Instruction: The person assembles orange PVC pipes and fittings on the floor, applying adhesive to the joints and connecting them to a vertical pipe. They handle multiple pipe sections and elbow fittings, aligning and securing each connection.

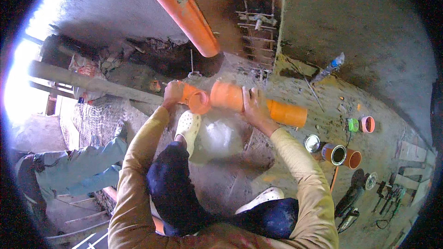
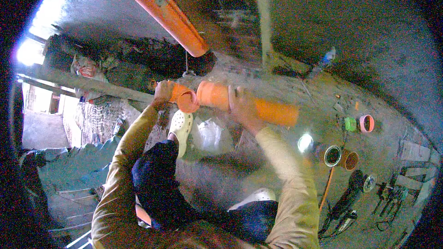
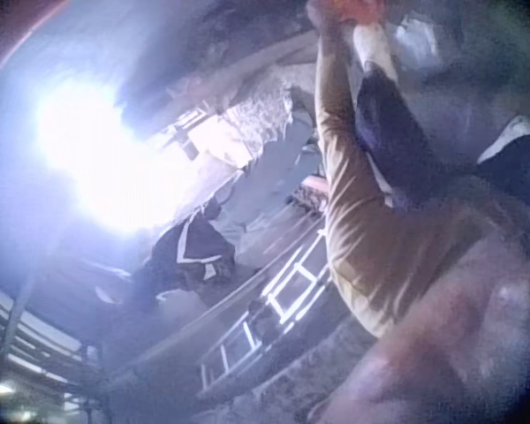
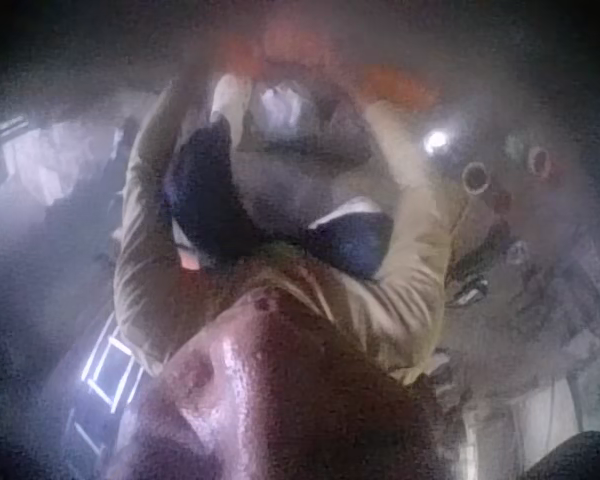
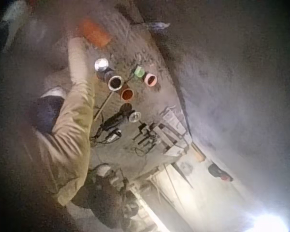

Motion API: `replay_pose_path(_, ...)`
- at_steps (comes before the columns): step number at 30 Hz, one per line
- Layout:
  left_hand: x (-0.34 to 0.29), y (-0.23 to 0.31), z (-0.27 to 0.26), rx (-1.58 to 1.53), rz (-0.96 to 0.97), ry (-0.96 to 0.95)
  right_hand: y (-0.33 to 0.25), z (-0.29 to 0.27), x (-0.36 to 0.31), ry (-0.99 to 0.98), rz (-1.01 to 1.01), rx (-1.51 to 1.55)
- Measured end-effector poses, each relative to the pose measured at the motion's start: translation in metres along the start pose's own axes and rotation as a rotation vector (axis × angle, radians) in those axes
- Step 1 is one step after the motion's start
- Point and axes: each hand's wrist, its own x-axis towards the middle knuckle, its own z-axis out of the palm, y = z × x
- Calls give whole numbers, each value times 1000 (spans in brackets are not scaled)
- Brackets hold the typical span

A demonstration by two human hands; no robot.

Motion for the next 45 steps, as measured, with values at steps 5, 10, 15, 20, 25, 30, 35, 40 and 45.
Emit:
replay_pose_path(5,-29,19,-30,-3,-2,-62,-9,-7,-18,3,-139,49)
replay_pose_path(10,-74,110,-67,-7,-83,-69,-7,-30,-39,-2,-224,-26)
replay_pose_path(15,-95,51,-83,-103,-206,13,-44,-27,-37,72,-266,23)
replay_pose_path(20,-102,107,-66,-463,-289,-80,-18,-10,-57,75,-229,-52)
replay_pose_path(25,-75,121,-41,669,424,-260,-2,-1,-63,47,-176,-156)
replay_pose_path(30,-50,4,-9,-21,89,-144,-48,-3,-40,11,-212,-91)
replay_pose_path(35,-40,28,26,45,113,-61,-41,2,-41,-62,-135,-158)
replay_pose_path(40,-57,64,16,-124,6,-122,-41,-5,-38,-220,-106,-189)
replay_pose_path(45,-56,48,-14,-243,-113,-103,-52,11,-36,-30,-102,-151)
